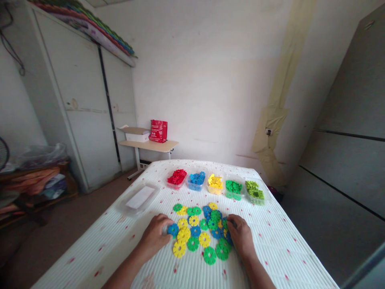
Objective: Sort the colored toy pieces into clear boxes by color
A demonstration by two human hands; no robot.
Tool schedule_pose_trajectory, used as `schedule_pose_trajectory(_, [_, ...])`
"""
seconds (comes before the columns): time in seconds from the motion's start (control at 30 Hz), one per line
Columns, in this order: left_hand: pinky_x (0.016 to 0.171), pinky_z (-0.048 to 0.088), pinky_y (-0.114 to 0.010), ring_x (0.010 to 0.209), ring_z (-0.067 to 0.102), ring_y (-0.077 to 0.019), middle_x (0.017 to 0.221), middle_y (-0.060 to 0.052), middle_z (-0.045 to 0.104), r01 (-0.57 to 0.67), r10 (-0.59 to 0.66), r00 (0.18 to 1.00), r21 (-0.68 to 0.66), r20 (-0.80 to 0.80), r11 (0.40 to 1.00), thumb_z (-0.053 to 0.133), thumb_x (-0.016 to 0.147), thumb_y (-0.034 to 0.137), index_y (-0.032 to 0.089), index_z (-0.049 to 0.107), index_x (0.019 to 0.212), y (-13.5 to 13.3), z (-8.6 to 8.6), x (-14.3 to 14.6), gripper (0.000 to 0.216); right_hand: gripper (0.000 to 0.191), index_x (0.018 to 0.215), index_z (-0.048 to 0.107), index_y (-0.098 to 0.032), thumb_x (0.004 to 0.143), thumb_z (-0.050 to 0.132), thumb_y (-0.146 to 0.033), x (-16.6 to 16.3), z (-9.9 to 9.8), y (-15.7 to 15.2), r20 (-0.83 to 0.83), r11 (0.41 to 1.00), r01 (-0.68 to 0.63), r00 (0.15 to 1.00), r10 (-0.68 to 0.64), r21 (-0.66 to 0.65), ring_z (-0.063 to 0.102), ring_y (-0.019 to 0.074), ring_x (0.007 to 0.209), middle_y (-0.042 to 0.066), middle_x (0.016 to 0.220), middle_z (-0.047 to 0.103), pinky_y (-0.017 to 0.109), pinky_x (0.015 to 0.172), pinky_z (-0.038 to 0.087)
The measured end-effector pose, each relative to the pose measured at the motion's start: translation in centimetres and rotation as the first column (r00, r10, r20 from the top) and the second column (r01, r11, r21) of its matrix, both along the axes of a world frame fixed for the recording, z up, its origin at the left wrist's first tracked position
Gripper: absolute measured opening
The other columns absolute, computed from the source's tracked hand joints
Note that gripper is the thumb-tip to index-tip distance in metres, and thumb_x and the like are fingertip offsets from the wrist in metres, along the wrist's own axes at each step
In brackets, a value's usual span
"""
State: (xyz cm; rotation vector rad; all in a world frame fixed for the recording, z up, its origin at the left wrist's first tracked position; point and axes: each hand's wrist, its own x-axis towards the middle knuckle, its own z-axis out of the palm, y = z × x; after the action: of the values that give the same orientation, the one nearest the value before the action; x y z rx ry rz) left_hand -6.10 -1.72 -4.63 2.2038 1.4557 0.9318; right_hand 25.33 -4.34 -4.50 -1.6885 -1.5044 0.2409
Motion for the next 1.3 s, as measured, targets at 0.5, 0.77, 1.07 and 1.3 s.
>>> schedule_pose_trajectory(0.5, [0.066, 0.041, -0.023, 0.069, 0.055, -0.0138, 0.071, 0.0, 0.062, 0.05, -0.041, 0.978, -0.044, 0.203, 0.998, 0.046, 0.064, 0.01, 0.019, 0.06, 0.07, -0.5, 0.7, 0.7, 0.017, 0.027, 0.083, 0.064, -0.019, 0.069, 0.042, -0.028, 0.3, 0.1, 0.1, 0.025, 0.999, 0.029, 0.999, -0.03, 0.042, 0.061, 0.0208, 0.087, 0.007, 0.091, 0.067, 0.033, 0.08, 0.047])
schedule_pose_trajectory(0.77, [0.064, 0.047, -0.022, 0.069, 0.061, -0.0148, 0.073, -0.002, 0.067, 0.082, -0.006, 0.884, -0.141, 0.468, 0.987, 0.051, 0.071, 0.023, 0.015, 0.063, 0.08, -0.2, 0.1, 0.7, 0.017, 0.031, 0.083, 0.066, -0.018, 0.07, 0.042, -0.033, 2.9, 0.7, -0.3, -0.019, 0.995, 0.084, 0.996, -0.085, -0.048, 0.063, 0.022, 0.082, 0.006, 0.085, 0.069, 0.033, 0.077, 0.048])
schedule_pose_trajectory(1.07, [0.073, 0.051, -0.026, 0.08, 0.064, -0.0176, 0.089, -0.006, 0.07, 0.101, -0.013, 0.827, -0.127, 0.562, 0.987, 0.053, 0.07, 0.023, 0.015, 0.064, 0.091, -0.4, -0.5, 1.6, 0.026, 0.026, 0.074, 0.063, -0.018, 0.072, 0.049, -0.039, 2.9, 2.4, -1.5, -0.033, 0.963, -0.162, 0.987, 0.159, -0.214, 0.058, 0.0167, 0.068, 0.001, 0.07, 0.066, 0.026, 0.062, 0.043])
schedule_pose_trajectory(1.3, [0.073, 0.051, -0.026, 0.079, 0.065, -0.017, 0.084, -0.005, 0.07, 0.111, -0.023, 0.84, -0.13, 0.543, 0.985, 0.051, 0.071, 0.023, 0.015, 0.064, 0.088, -0.9, 0.2, 2.2, 0.023, 0.016, 0.071, 0.059, -0.02, 0.06, 0.06, -0.031, 2.2, 1.9, -2.2, 0.258, 0.953, -0.069, 0.955, 0.149, -0.296, 0.052, 0.013, 0.063, -0.001, 0.071, 0.061, 0.023, 0.056, 0.034])
